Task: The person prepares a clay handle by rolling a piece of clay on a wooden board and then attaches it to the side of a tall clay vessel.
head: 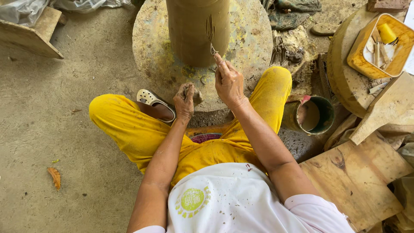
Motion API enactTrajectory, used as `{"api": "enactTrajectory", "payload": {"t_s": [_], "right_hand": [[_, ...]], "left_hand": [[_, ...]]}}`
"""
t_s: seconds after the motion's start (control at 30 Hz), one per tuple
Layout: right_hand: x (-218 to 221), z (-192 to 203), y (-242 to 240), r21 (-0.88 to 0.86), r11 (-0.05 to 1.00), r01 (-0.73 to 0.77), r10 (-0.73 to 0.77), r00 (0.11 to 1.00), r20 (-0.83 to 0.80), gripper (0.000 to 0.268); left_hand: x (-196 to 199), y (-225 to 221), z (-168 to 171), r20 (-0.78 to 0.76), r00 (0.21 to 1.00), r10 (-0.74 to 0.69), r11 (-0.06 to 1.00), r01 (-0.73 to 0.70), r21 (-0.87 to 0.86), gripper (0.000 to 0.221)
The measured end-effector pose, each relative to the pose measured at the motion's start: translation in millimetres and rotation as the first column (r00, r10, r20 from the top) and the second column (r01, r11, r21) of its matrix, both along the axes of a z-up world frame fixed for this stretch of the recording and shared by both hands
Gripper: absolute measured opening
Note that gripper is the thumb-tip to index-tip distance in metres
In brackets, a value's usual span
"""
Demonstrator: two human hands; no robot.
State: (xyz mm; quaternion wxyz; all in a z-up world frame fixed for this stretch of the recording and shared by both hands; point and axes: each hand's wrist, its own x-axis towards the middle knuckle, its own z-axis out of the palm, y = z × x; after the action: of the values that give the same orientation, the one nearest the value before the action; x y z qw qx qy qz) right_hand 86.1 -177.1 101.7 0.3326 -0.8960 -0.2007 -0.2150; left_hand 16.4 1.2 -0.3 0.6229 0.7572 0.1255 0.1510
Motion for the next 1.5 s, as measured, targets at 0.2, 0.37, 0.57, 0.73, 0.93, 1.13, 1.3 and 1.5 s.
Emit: {"api": "enactTrajectory", "payload": {"t_s": [0.2, 0.37, 0.57, 0.73, 0.93, 1.13, 1.3, 1.5], "right_hand": [[0.9, 8.9, 0.1, 0.000, 1.000, 0.012, -0.012, 0.997, 0.071, 0.048], [-1.3, -3.8, -1.6, 0.033, 0.998, -0.049, 0.045, 0.993, 0.112, 0.045], [10.9, -7.9, -3.5, -0.014, 1.000, 0.016, -0.015, 0.996, 0.089, 0.043], [5.4, 3.4, 1.5, -0.047, 0.999, 0.023, -0.024, 0.999, -0.033, 0.041], [-3.0, 19.2, 10.5, 0.023, 0.999, -0.029, 0.029, 0.999, 0.041, 0.045], [-8.2, 14.6, 1.9, 0.040, 0.998, -0.053, 0.052, 0.998, 0.039, 0.048], [-3.9, -2.2, 1.6, -0.015, 1.000, -0.015, 0.014, 1.000, -0.018, 0.045], [-2.2, -13.9, -2.5, 0.008, 1.000, -0.001, 0.001, 1.000, -0.008, 0.049]], "left_hand": [[2.8, -0.2, -5.9, 0.010, 1.000, -0.016, 1.000, 0.016, -0.012, 0.040], [-4.3, 0.6, -14.2, -0.010, 1.000, -0.004, 0.993, 0.003, -0.115, 0.042], [2.3, 1.3, -16.7, -0.001, 1.000, 0.019, 0.998, -0.019, -0.064, 0.043], [-1.2, 1.3, -14.0, 0.005, 1.000, 0.004, 1.000, -0.004, -0.013, 0.044], [-1.7, 2.4, -9.9, 0.014, 1.000, 0.009, 1.000, -0.010, 0.024, 0.042], [1.7, -2.2, -5.8, -0.019, 1.000, 0.002, 1.000, -0.003, -0.021, 0.042], [-6.9, 1.8, -6.1, 0.058, 0.998, -0.013, 0.999, 0.012, 0.031, 0.042], [-8.7, 1.5, -9.0, -0.134, 0.991, -0.028, 0.997, 0.037, 0.064, 0.046]]}}
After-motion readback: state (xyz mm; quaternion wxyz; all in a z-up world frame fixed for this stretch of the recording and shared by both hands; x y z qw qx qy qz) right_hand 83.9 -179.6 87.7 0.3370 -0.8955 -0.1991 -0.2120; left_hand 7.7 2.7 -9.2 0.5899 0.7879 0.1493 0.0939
